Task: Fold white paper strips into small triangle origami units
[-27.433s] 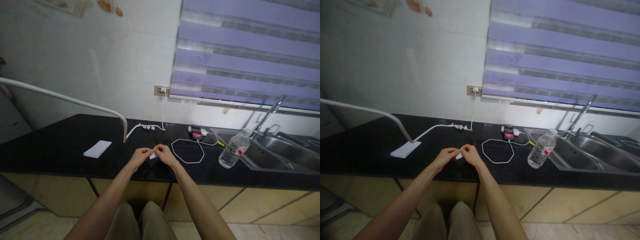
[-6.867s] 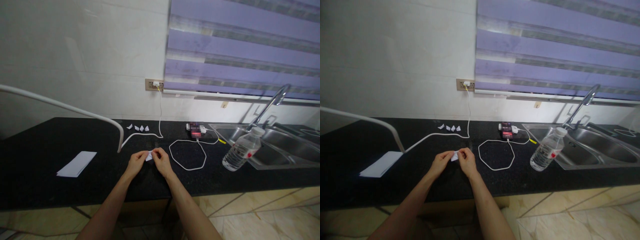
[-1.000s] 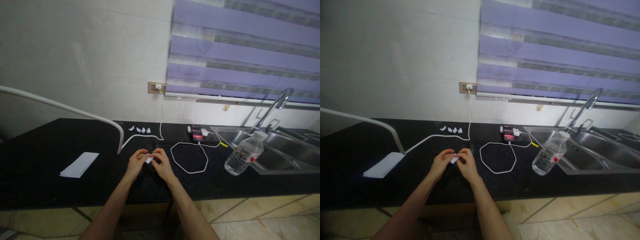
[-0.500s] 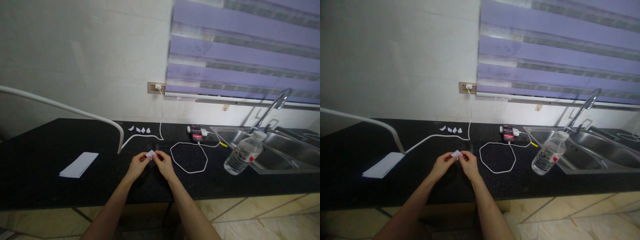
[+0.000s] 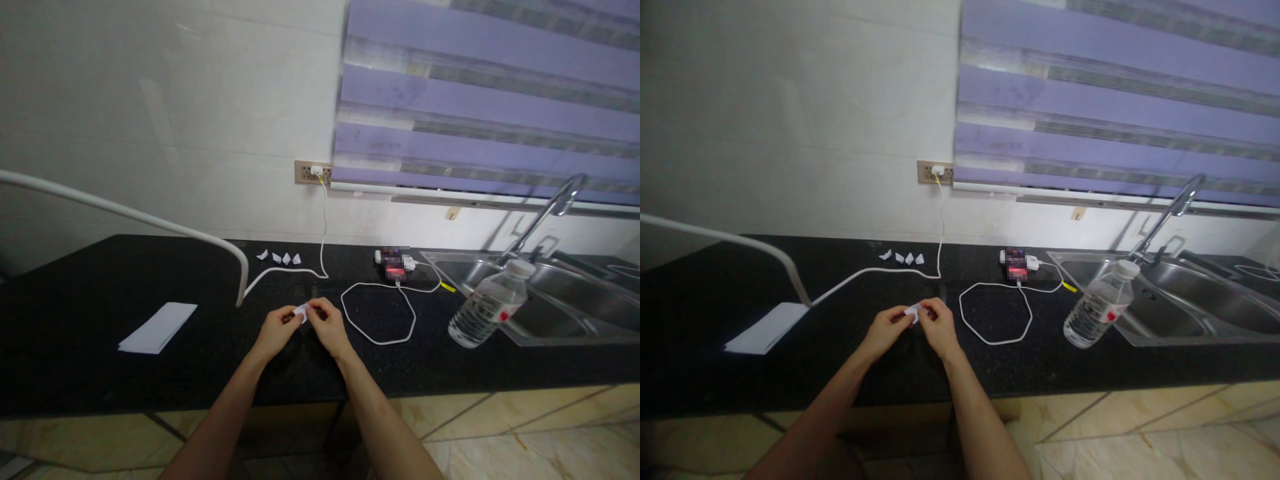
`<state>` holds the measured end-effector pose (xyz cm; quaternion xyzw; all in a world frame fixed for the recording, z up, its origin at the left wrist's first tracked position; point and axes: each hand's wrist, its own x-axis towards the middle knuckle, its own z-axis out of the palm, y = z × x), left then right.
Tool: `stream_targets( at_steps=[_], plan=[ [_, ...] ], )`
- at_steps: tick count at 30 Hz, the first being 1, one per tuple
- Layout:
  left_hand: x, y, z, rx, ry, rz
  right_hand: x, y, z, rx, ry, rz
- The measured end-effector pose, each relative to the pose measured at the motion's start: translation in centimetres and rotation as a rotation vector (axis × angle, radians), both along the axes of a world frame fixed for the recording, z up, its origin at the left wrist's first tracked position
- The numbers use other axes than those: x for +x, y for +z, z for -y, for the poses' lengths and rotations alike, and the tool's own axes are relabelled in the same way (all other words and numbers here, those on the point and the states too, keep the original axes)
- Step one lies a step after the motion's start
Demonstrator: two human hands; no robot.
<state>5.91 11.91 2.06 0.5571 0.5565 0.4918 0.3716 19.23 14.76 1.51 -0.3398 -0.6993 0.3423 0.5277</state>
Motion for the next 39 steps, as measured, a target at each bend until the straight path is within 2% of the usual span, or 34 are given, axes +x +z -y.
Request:
stream_targets(
  at_steps=[7,14,22,27,33,39],
  plan=[
    [0.0,0.5,0.2,-0.008,0.018,-0.116,0.0,0.0,0.0,0.041,-0.02,0.01],
    [0.2,0.3,0.0,0.039,0.062,-0.027,-0.1,0.3,0.5,0.196,-0.127,0.092],
    [0.0,0.0,-0.2,0.092,0.151,0.01,-0.1,0.2,0.6,0.252,-0.136,0.177],
    [-0.2,-0.4,-0.3,0.15,0.168,-0.023,-0.1,0.3,0.8,0.255,-0.157,0.179],
    [-0.1,-0.5,-0.3,0.243,0.16,-0.064,0.0,0.6,0.9,0.216,-0.067,0.122],
    [0.0,-0.4,-0.2,0.254,0.133,-0.071,-0.2,-0.2,0.4,0.144,-0.087,0.061]
  ],
)
